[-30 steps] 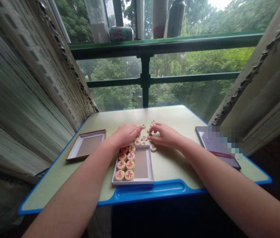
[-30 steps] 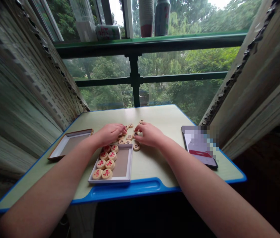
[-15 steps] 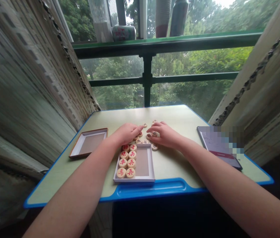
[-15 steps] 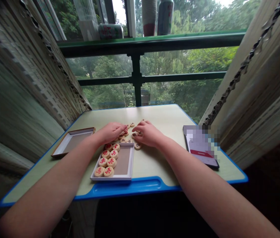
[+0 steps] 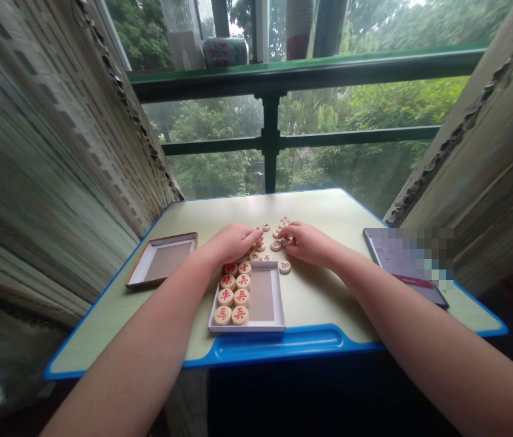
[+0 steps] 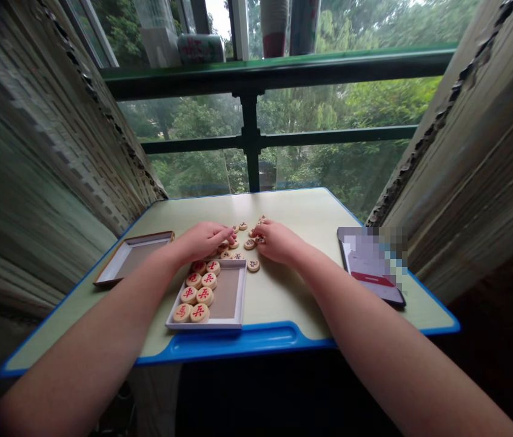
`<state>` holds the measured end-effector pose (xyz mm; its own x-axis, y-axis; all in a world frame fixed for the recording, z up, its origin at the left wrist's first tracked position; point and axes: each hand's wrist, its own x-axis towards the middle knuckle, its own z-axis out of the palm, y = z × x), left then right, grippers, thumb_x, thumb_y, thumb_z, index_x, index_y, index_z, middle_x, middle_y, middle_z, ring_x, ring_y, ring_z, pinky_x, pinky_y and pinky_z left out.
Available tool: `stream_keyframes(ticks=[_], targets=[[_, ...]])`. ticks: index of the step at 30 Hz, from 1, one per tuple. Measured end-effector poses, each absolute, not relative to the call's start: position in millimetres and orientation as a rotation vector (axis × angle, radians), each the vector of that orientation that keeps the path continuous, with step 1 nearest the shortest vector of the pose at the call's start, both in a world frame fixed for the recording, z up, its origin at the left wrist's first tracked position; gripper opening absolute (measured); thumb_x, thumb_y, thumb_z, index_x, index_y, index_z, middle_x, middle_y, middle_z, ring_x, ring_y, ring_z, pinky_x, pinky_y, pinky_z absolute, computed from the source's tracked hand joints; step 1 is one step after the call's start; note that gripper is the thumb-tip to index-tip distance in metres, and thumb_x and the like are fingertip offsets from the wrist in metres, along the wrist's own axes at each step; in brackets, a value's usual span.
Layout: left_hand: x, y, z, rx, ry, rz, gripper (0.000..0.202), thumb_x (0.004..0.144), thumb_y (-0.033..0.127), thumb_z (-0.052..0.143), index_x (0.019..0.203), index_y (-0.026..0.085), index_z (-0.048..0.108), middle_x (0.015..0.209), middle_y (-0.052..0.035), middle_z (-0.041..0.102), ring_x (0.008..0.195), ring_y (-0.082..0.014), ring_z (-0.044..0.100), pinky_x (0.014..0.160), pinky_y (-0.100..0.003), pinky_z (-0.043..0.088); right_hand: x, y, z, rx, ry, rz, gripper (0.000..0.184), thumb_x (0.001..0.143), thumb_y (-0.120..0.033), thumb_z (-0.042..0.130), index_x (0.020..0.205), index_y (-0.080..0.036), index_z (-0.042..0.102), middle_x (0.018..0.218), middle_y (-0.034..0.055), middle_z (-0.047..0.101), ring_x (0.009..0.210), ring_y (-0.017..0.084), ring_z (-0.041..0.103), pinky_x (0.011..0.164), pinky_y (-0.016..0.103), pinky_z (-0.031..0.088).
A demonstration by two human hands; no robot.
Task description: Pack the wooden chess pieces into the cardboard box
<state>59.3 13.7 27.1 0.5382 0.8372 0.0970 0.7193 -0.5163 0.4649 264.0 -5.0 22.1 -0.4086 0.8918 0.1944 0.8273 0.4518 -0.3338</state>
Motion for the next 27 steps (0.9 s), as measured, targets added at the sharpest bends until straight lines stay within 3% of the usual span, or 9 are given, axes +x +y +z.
stream_keyframes(ticks=[7, 12, 17, 27], targets=[[60.5, 10.6, 30.3, 2.425, 1.353, 0.585, 0.048, 0.087, 0.041, 0.03, 0.085, 0.015, 0.071, 0.096, -0.0072, 0.071, 0.092, -0.0206, 0.062, 0.085, -0.029, 0.044, 265.4, -3.0, 23.0, -1.495, -2.358, 0.267, 0.026, 0.071, -0.014, 0.058, 0.094, -0.019, 0.069, 0.091, 0.0054, 0.067, 0.069, 0.014, 0.059, 0.067, 0.023, 0.045], [60.0, 10.1, 31.0, 2.415, 1.353, 0.592, 0.046, 0.082, 0.047, 0.04, 0.081, 0.013, 0.072, 0.078, -0.0057, 0.071, 0.076, -0.0185, 0.06, 0.07, -0.025, 0.044, 266.5, -3.5, 26.3, -1.435, -2.289, 0.304, 0.019, 0.071, -0.021, 0.061, 0.088, -0.018, 0.068, 0.087, 0.0042, 0.066, 0.068, 0.013, 0.056, 0.065, 0.023, 0.044], [53.1, 8.9, 35.6, 2.308, 1.379, 0.444, 0.044, 0.076, 0.047, 0.048, 0.065, 0.012, 0.07, 0.054, -0.0031, 0.06, 0.053, -0.0128, 0.049, 0.052, -0.024, 0.036, 263.2, -8.3, 29.3, -1.297, -2.264, 0.384, 0.015, 0.07, -0.023, 0.063, 0.084, -0.016, 0.066, 0.084, 0.0037, 0.064, 0.069, 0.012, 0.054, 0.065, 0.023, 0.042], [48.3, 4.7, 42.8, 2.142, 1.326, 0.343, 0.047, 0.071, 0.053, 0.052, 0.054, 0.011, 0.065, 0.044, 0.0, 0.049, 0.043, -0.0085, 0.036, 0.045, -0.023, 0.029, 254.7, -32.7, 50.3, -1.048, -2.581, 0.477, 0.017, 0.067, -0.026, 0.07, 0.082, -0.018, 0.067, 0.079, 0.0014, 0.057, 0.07, 0.012, 0.05, 0.063, 0.023, 0.039]])
